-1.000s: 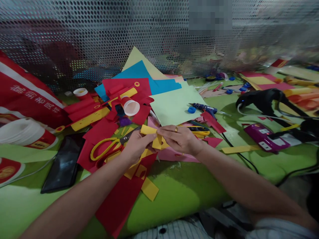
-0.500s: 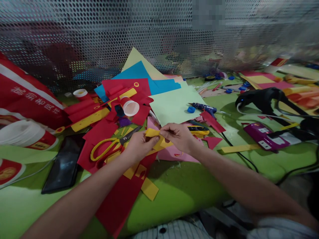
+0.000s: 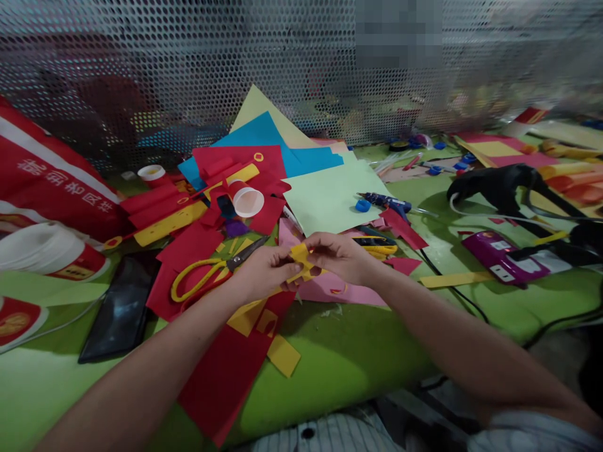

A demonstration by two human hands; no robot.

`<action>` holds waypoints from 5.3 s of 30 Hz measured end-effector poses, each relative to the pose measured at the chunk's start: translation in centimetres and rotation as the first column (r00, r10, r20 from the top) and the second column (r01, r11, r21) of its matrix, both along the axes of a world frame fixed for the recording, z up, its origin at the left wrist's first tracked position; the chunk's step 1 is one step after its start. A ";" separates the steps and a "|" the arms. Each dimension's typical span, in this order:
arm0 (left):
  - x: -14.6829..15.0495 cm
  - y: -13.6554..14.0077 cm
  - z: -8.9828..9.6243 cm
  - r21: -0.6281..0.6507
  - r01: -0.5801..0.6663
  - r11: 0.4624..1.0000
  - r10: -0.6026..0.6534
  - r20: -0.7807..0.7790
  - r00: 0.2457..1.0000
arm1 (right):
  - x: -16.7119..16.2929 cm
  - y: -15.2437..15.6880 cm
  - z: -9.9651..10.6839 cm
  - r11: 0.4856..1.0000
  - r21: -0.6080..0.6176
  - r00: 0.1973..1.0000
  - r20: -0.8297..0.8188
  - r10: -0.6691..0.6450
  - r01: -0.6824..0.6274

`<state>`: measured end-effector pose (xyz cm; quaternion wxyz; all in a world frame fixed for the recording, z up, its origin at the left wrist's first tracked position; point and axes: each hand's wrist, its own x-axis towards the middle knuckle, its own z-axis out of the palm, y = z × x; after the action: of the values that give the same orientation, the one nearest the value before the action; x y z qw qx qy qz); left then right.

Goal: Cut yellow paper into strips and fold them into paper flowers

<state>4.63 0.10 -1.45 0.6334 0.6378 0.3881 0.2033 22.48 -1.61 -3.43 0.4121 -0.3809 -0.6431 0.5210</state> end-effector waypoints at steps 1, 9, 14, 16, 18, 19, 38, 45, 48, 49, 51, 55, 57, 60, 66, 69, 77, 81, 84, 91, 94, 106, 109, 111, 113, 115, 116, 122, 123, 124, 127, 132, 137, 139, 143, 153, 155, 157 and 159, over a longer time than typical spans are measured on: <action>0.0 0.0 0.0 -0.019 0.013 1.000 -0.013 0.000 1.000 | 0.1 0.0 0.0 1.000 0.014 1.000 0.019 0.010 -0.011; -0.4 0.3 0.4 -0.091 0.102 0.991 -0.104 -0.010 0.995 | 0.6 0.1 0.2 0.986 0.150 0.996 0.047 0.073 -0.079; -0.6 0.5 0.3 -0.053 0.098 0.994 -0.097 0.021 0.995 | 0.5 -0.3 0.6 0.992 0.119 0.994 0.106 0.035 -0.047; -0.6 0.5 0.4 -0.043 0.098 0.994 -0.097 0.010 0.995 | 0.5 -0.5 0.7 0.995 0.089 0.990 0.135 0.027 -0.039; -0.5 0.5 0.5 -0.009 0.099 0.995 -0.100 -0.026 0.995 | 0.3 -0.6 0.8 0.997 0.067 0.984 0.173 0.033 -0.046; -0.5 0.4 0.6 0.029 0.097 0.995 -0.096 -0.052 0.994 | 0.2 -0.6 0.7 0.997 0.061 0.981 0.192 0.031 -0.044; -0.4 0.4 1.0 0.193 0.208 0.959 -0.165 -0.221 0.961 | -0.5 -0.1 0.4 0.979 -0.191 0.978 0.207 -0.034 0.074; -0.5 0.5 0.6 0.308 0.229 0.923 -0.126 -0.320 0.939 | -0.7 -0.4 0.5 0.975 -0.213 0.987 0.155 -0.034 0.067; -0.4 0.5 0.4 0.317 0.230 0.920 -0.114 -0.346 0.931 | -0.5 -0.2 0.5 0.971 -0.232 0.987 0.160 -0.016 0.054; -0.4 0.4 0.3 0.328 0.218 0.919 -0.099 -0.343 0.934 | -0.3 -0.1 0.4 0.971 -0.238 0.988 0.155 0.002 0.035; -0.4 0.4 0.2 0.376 0.177 0.909 -0.054 -0.317 0.947 | -0.1 0.1 0.4 0.974 -0.228 0.987 0.152 0.043 -0.007; -0.4 0.3 0.1 0.434 0.133 0.891 -0.006 -0.281 0.960 | 0.2 0.2 0.2 0.996 -0.085 0.960 0.279 0.023 0.001; -0.4 0.4 0.2 0.451 0.149 0.880 -0.012 -0.293 0.956 | 0.2 0.1 0.2 0.999 0.017 0.932 0.361 -0.033 0.028; -0.4 0.4 0.2 0.459 0.173 0.871 -0.035 -0.294 0.955 | 0.1 -0.3 0.5 0.992 0.123 0.892 0.443 -0.086 0.035; 0.0 0.2 -0.4 0.443 0.090 0.892 0.045 -0.285 0.957 | 0.1 -0.3 0.8 0.966 0.260 0.809 0.569 -0.147 -0.007; 0.2 0.0 -0.6 0.432 0.023 0.901 0.093 -0.245 0.965 | 0.1 -0.3 0.6 0.956 0.292 0.784 0.594 -0.178 -0.005; 1.1 -0.6 -0.5 -0.170 -0.426 0.888 0.454 0.183 0.872 | -0.1 -0.9 0.5 0.429 0.889 0.738 0.395 -0.547 -0.158; 1.5 -1.1 -0.6 -0.316 -0.440 0.840 0.528 0.295 0.797 | -0.5 -1.0 0.4 0.350 0.905 0.648 0.420 -0.635 -0.242; 1.6 -1.2 -0.6 -0.365 -0.417 0.833 0.530 0.304 0.792 | -0.6 -0.9 0.2 0.362 0.922 0.688 0.353 -0.634 -0.139; 1.3 -1.2 -1.1 -0.230 -0.361 0.904 0.423 0.353 0.834 | -0.5 -0.6 0.2 0.638 0.732 0.785 0.241 -0.570 0.239; 1.3 -1.2 -1.2 -0.192 -0.353 0.916 0.400 0.369 0.839 | -0.7 -0.5 0.2 0.719 0.606 0.827 0.172 -0.536 0.340; 1.1 -1.3 -1.7 -0.052 -0.321 0.946 0.317 0.370 0.873 | -1.2 -0.9 0.2 0.875 0.223 0.890 0.055 -0.452 0.431; 1.2 -1.3 -1.6 -0.047 -0.326 0.944 0.318 0.386 0.866 | -1.3 -0.9 0.3 0.882 0.162 0.889 0.048 -0.456 0.443; 1.3 -1.4 -1.6 -0.028 -0.334 0.942 0.320 0.369 0.872 | -1.4 -1.0 0.3 0.881 0.157 0.887 0.050 -0.459 0.447; 1.4 -1.5 -1.6 0.009 -0.356 0.935 0.333 0.331 0.883 | -1.6 -1.1 0.3 0.881 0.167 0.886 0.066 -0.458 0.443; 1.4 -1.5 -1.6 0.039 -0.374 0.927 0.347 0.293 0.891 | -1.8 -1.3 0.3 0.879 0.183 0.885 0.077 -0.460 0.441; 1.4 -1.5 -1.6 0.043 -0.378 0.925 0.352 0.285 0.892 | -1.8 -1.3 0.4 0.877 0.187 0.885 0.071 -0.461 0.442; 1.1 -1.3 -1.2 -0.008 -0.371 0.929 0.360 0.265 0.894 | -1.0 -0.8 0.6 0.930 0.112 0.931 -0.143 -0.335 0.351; 1.0 -1.3 -1.1 -0.005 -0.369 0.929 0.358 0.254 0.898 | -0.8 -0.6 0.6 0.946 0.094 0.940 -0.179 -0.292 0.312; 1.0 -1.3 -0.9 -0.001 -0.367 0.930 0.356 0.246 0.902 | -0.5 -0.4 0.6 0.958 0.083 0.946 -0.204 -0.252 0.273; 0.9 -1.3 -0.6 -0.030 -0.330 0.944 0.327 0.239 0.914 | 0.0 0.0 0.5 0.977 0.111 0.968 -0.193 -0.158 0.182; 0.7 -1.0 -0.2 -0.185 -0.190 0.964 0.235 0.268 0.934 | 0.5 0.1 0.3 0.981 0.192 0.991 -0.132 0.011 0.015; 0.4 -0.6 -0.1 -0.244 -0.087 0.966 0.140 0.212 0.967 | 1.0 0.3 0.5 0.941 0.336 0.994 -0.085 0.074 -0.041; 0.3 -0.5 -0.2 -0.255 -0.072 0.964 0.128 0.209 0.970 | 1.2 0.3 0.7 0.916 0.398 0.998 -0.024 0.062 -0.047; 0.3 -0.3 -0.2 -0.285 -0.038 0.958 0.101 0.210 0.973 | 1.5 0.2 1.1 0.885 0.462 0.995 0.099 0.005 -0.050; 0.5 -0.5 -0.1 -0.268 -0.090 0.959 0.146 0.196 0.970 | 1.1 -0.3 1.1 0.965 0.263 0.988 0.152 -0.024 -0.017; 0.6 -0.5 -0.1 -0.243 -0.109 0.964 0.160 0.197 0.967 | 0.9 -0.5 1.0 0.981 0.190 0.988 0.142 -0.054 0.027; 0.7 -0.7 -0.1 -0.217 -0.139 0.966 0.183 0.198 0.963 | 0.7 -0.6 0.9 0.986 0.148 0.989 0.121 -0.089 0.071; 0.8 -0.8 -0.1 -0.191 -0.166 0.967 0.203 0.191 0.960 | 0.4 -0.6 0.8 0.986 0.119 0.987 0.097 -0.129 0.118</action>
<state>5.41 -0.73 -1.56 0.7020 0.5162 0.3935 0.2931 22.91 -2.22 -2.61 0.4306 -0.4227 -0.6674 0.4365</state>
